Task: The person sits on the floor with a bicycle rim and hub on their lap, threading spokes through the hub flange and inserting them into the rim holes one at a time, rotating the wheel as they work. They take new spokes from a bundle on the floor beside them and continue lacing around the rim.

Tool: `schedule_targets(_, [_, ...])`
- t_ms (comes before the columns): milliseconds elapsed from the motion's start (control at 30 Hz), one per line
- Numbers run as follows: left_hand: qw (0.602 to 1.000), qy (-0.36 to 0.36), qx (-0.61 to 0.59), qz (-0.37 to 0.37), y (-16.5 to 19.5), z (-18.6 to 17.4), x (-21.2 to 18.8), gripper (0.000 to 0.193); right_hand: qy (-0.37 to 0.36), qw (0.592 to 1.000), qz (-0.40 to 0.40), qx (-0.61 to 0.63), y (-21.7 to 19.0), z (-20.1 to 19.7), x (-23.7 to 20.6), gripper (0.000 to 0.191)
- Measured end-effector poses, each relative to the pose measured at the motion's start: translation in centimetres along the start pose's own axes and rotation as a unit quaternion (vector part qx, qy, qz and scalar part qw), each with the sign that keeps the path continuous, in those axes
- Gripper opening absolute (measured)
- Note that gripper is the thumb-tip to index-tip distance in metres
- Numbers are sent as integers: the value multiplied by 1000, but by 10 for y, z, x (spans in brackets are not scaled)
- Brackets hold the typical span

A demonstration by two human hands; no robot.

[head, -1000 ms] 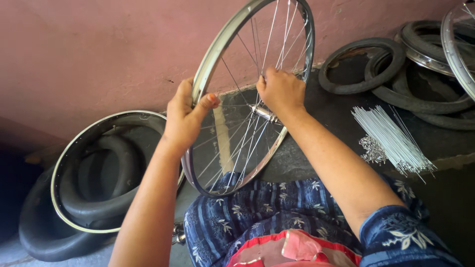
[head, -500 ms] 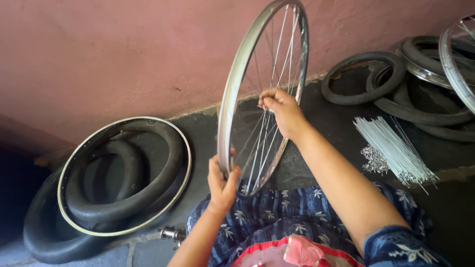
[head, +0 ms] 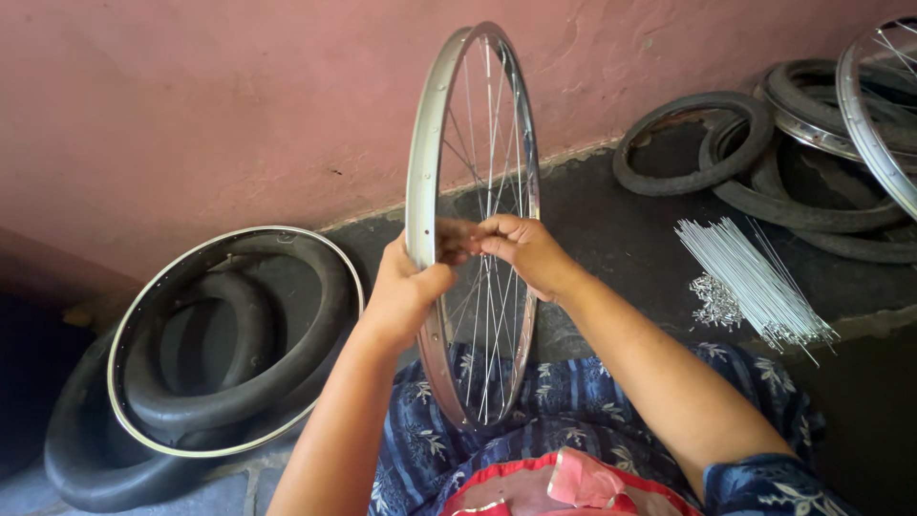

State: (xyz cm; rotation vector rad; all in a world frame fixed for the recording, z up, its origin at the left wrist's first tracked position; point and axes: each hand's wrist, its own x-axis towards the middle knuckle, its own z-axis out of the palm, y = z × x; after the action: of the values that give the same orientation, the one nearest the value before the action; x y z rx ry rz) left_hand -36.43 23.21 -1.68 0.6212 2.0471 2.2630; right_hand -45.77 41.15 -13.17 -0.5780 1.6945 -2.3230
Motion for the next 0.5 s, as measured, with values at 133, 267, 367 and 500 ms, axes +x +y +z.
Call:
schedule_targets(133, [999, 16, 45, 5, 2, 6, -18, 38, 4, 995, -38, -96, 12, -35, -19, 22])
schedule_targets(267, [997, 20, 73, 7, 4, 9, -34, 36, 122, 930, -72, -340, 54, -141, -37, 31])
schedule_targets(367, [998, 25, 60, -6, 4, 12, -35, 38, 198, 838, 66, -505, 87, -239, -74, 37])
schedule_targets(500, [999, 13, 34, 19, 3, 11, -30, 37, 207, 658, 238, -684, 112, -323, -139, 50])
